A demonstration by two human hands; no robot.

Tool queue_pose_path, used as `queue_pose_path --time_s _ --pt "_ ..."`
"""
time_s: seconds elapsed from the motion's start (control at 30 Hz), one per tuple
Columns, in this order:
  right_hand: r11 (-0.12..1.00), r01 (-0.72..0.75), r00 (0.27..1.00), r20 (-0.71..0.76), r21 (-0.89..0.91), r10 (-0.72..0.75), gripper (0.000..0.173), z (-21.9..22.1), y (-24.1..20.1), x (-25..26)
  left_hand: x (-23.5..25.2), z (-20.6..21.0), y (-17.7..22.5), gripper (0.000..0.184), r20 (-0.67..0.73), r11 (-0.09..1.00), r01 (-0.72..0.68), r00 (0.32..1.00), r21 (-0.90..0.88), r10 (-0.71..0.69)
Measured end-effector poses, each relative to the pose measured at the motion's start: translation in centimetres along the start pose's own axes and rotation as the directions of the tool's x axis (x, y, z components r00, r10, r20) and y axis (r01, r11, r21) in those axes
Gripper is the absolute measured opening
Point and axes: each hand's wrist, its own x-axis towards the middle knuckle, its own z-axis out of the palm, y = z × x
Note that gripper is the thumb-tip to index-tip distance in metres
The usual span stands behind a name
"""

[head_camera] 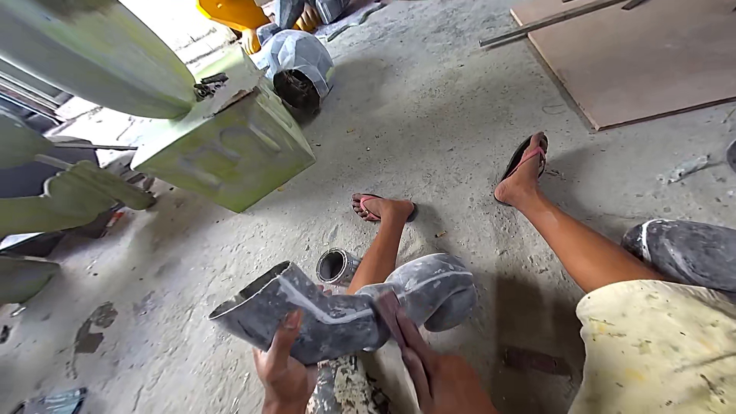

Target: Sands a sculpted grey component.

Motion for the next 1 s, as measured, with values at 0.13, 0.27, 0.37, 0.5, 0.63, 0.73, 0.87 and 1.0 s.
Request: queue_pose_path --time_s 0.13,0.27,0.37,0.5,0.63,0.73,0.87,1.0 --pt "0.997 -0.075 0.991 0.108 0.017 0.073 0.058 -1.4 -0.4 4.6 -1.5 -0.7 -0.3 0.085 0.06 1.0 -0.017 0.998 -0.007 0.017" --pt "0.988 -0.051 0.99 0.137 0.148 0.03 0.059 1.0 0.9 -2.4 -0.4 -1.4 -0.5 0.076 -0.009 0.996 -0.001 1.0 -0.091 0.0" --pt "0.929 0.107 0.994 -0.007 0.354 -0.112 0.057 1.8 2.3 1.7 -1.4 -1.6 -0.4 0.075 0.058 0.996 0.01 0.998 -0.094 -0.004" --pt "0.894 0.135 0.989 -0.006 0.428 -0.146 0.058 2.4 2.6 2.0 -1.3 -0.8 -0.1 0.075 -0.07 0.999 -0.004 0.998 -0.039 0.001" --pt "0.967 0.068 0.997 0.024 0.246 -0.076 0.059 1.9 3.6 0.2 -1.5 -1.0 -0.2 0.073 0.018 0.998 -0.012 1.0 -0.064 0.013" --pt "0.95 0.083 0.992 0.069 0.3 -0.109 0.058 0.1 2.8 4.3 -2.6 -1.0 -0.4 0.076 0.031 0.999 -0.01 0.999 -0.044 0.012" --pt "0.93 0.099 0.99 0.057 0.353 -0.127 0.059 1.6 4.0 0.1 -1.9 -1.0 -0.3 0.077 -0.078 0.998 -0.009 0.997 -0.065 0.004" --pt "0.944 0.109 0.99 0.051 0.312 -0.131 0.059 0.9 3.5 1.9 -2.7 -2.5 -0.5 0.066 0.154 0.995 -0.004 0.988 -0.095 0.019"
